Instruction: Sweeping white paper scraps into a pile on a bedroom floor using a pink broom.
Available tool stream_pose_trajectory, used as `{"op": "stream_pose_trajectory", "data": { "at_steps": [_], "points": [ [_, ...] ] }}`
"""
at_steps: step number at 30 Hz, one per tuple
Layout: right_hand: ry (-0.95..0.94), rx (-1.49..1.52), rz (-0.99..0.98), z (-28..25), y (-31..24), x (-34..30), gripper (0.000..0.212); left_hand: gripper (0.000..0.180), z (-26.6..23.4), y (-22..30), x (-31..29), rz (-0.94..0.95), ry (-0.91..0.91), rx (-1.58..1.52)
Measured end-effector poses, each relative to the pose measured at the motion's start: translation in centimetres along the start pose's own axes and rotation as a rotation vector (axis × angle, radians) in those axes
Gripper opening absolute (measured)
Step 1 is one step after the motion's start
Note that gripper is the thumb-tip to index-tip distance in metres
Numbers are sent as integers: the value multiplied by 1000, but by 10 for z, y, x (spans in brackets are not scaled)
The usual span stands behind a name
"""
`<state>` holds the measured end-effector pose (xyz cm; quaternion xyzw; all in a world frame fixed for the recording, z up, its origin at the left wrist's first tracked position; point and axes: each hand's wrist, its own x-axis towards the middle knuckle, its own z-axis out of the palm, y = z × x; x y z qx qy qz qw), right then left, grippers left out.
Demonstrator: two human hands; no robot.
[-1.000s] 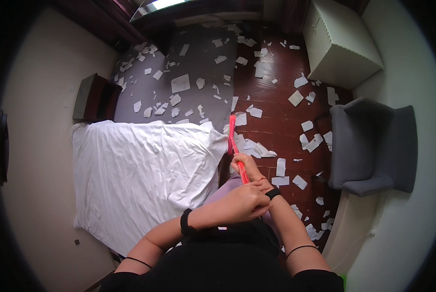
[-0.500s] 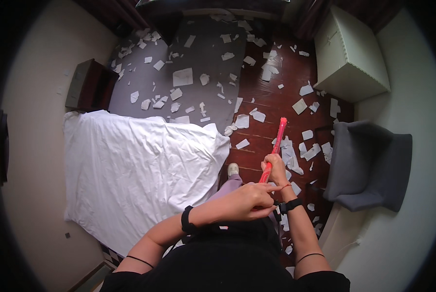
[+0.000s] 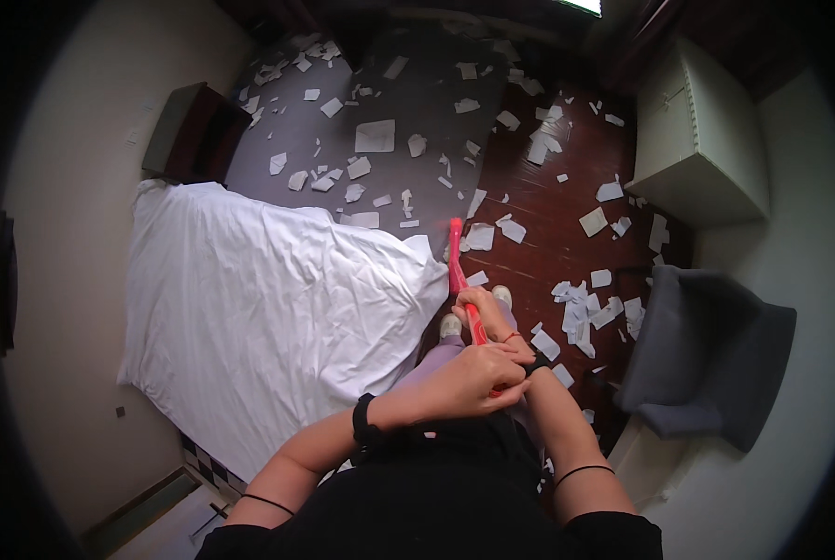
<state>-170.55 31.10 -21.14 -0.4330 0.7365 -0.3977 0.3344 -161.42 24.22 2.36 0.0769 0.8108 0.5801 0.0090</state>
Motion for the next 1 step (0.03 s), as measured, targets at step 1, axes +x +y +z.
{"op": "stream_pose_trajectory", "data": {
  "at_steps": [1],
  "points": [
    [-7, -23, 18, -7, 2, 3, 9, 21, 0, -6, 3, 68, 98, -29]
  ]
}}
